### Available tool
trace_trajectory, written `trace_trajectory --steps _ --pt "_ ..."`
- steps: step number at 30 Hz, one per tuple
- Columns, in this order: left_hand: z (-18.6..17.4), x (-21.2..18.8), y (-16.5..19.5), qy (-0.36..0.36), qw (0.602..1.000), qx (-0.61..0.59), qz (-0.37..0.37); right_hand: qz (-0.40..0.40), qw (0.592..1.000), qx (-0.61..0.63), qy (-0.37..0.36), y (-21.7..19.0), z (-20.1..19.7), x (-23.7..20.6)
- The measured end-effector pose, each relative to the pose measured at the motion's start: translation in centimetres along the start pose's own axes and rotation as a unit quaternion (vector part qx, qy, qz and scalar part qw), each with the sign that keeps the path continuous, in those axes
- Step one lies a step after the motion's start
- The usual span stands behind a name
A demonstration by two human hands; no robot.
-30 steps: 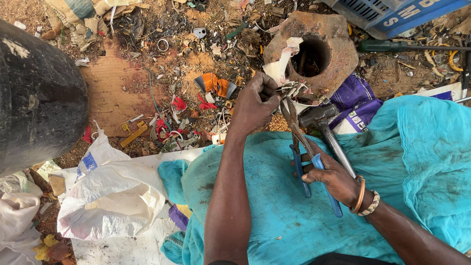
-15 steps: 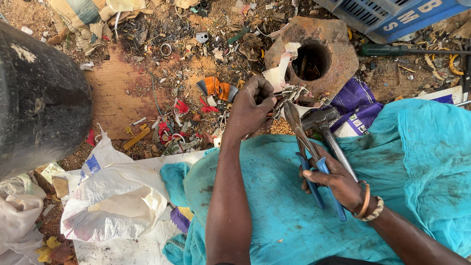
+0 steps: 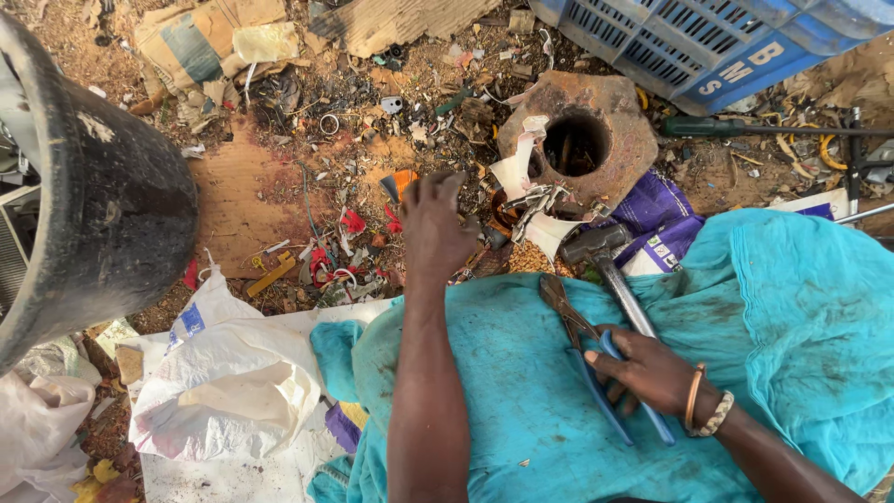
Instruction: The person sits on the ground and dismantles a small pump-like appliance, striking it with a hammer to break it open, then uses pliers and their hands to pull out copper windings and separate metal parts, placing pieces aside.
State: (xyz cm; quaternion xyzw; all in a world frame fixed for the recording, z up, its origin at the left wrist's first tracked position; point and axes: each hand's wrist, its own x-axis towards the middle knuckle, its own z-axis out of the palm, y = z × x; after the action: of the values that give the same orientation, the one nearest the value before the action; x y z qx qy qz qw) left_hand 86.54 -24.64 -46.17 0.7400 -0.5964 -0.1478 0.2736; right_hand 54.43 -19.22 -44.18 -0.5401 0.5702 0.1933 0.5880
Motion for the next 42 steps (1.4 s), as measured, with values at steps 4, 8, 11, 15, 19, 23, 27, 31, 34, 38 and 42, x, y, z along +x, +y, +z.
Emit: trace_trajectory --steps 4,8,11,15,19,23,27,31,34,38,42 --pt "3.1 1.1 2.4 -0.029 0.994 -0.065 0.078 -0.032 0.938 -0.314 0.139 -2.0 -1.1 -1.3" --pt "3.7 1.5 2.7 -0.075 0.982 -0.175 -0.007 -0.289 0.798 -0.310 0.427 -5.4 -2.6 -0.8" --pt "2.9 1.1 3.1 -0.035 0.982 -0.181 0.036 -0.354 0.787 -0.223 0.454 -8.2 -3.2 1.2" --pt "2.3 0.7 4.4 -0.010 0.961 -0.275 0.030 -0.397 0.707 -0.315 0.493 -10.2 -3.0 3.0" --pt "2.0 0.6 4.4 -0.066 0.914 -0.395 -0.071 -0.411 0.770 -0.144 0.465 -9.9 -3.8 3.2" --pt "2.5 1.0 3.3 -0.014 0.969 -0.245 0.027 -0.318 0.853 0.261 0.322 -8.6 -5.5 2.3" --pt "3.6 1.1 3.2 -0.072 0.986 -0.142 0.041 -0.392 0.768 0.487 0.143 -7.1 -5.9 1.1" --pt "3.9 0.7 3.6 -0.124 0.973 -0.185 0.069 -0.407 0.709 0.575 0.029 -5.6 -5.8 0.3" --pt "3.5 0.1 4.5 -0.206 0.940 -0.269 0.037 -0.402 0.676 0.616 -0.037 -4.8 -5.8 0.3" --pt "2.7 -0.9 6.5 -0.245 0.887 -0.392 0.019 -0.393 0.677 0.620 -0.048 -4.4 -5.3 0.5" --pt "1.2 -1.4 7.5 -0.280 0.873 -0.396 -0.041 -0.401 0.705 0.584 -0.026 -4.5 -5.3 0.2"
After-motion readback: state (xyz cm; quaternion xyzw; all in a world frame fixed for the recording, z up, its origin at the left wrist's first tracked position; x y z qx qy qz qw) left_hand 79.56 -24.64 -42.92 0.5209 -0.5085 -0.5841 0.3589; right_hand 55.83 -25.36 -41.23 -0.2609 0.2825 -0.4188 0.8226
